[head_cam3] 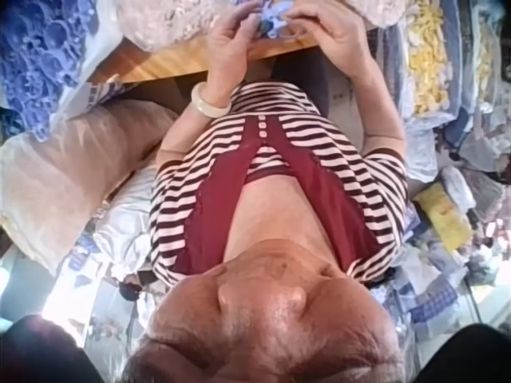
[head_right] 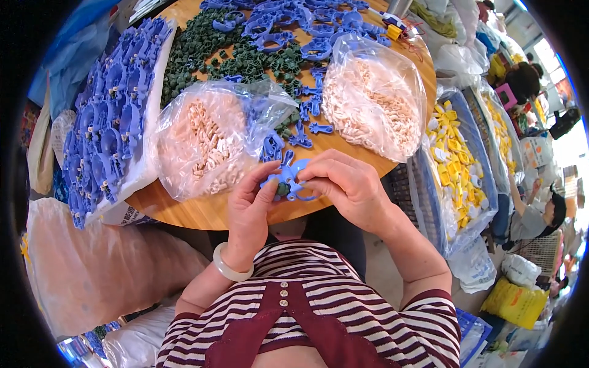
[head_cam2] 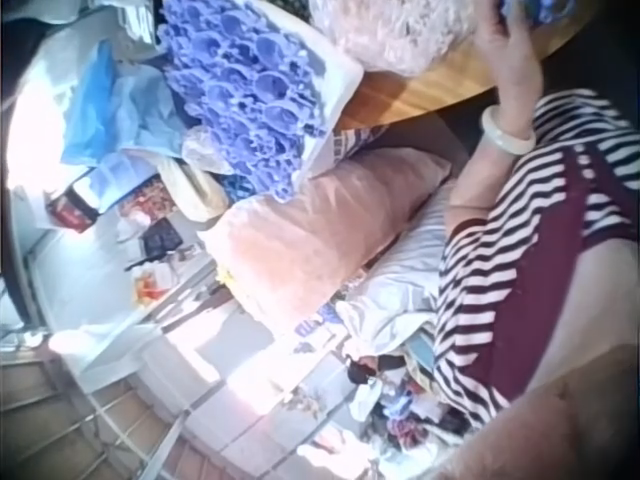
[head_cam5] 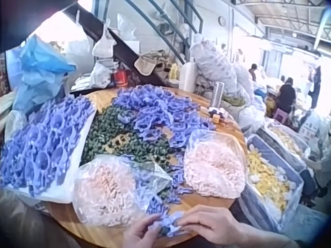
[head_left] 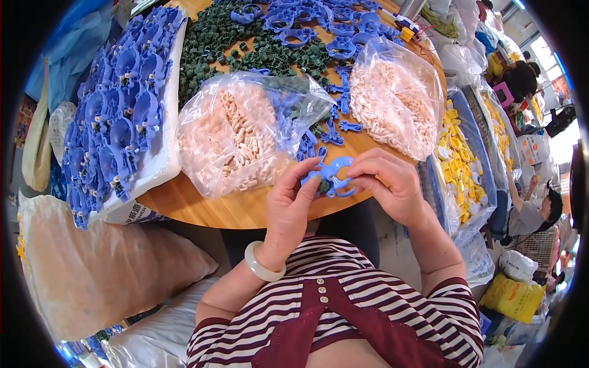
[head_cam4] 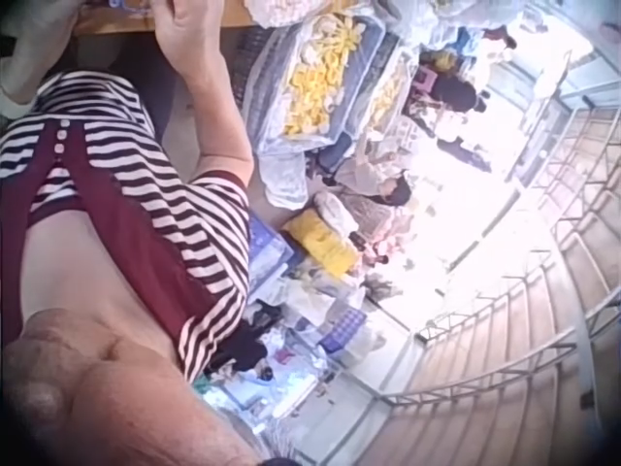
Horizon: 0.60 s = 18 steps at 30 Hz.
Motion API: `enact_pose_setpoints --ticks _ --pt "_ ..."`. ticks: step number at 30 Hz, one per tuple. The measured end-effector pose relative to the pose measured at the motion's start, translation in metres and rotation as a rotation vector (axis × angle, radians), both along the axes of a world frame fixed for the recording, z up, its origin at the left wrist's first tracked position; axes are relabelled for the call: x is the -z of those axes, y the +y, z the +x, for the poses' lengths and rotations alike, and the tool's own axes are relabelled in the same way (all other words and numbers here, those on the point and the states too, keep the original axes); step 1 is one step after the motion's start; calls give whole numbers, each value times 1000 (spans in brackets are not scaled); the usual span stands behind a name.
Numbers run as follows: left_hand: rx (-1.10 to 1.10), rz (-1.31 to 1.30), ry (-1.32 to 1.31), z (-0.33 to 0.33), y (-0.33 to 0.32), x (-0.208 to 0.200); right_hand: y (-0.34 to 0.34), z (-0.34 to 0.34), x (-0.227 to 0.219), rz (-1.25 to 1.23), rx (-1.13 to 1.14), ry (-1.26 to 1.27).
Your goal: Manually assembling small blue plastic toy components at a factory workstation.
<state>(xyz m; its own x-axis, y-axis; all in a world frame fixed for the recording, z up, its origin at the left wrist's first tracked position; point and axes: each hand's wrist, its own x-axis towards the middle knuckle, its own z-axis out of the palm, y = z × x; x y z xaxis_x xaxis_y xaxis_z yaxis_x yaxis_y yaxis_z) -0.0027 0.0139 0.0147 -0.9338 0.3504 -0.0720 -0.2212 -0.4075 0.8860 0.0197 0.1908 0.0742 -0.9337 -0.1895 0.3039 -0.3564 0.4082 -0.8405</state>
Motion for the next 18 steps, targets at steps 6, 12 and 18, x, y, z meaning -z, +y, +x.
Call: enact_pose_setpoints --ticks 6,12,18 --pt "-1 -2 36 1 0 3 1 -1 1 29 -3 25" --pt "4 -9 16 3 0 -1 0 2 1 25 23 -13" --pt "-7 -19 45 4 1 -2 -1 7 3 -58 55 -123"
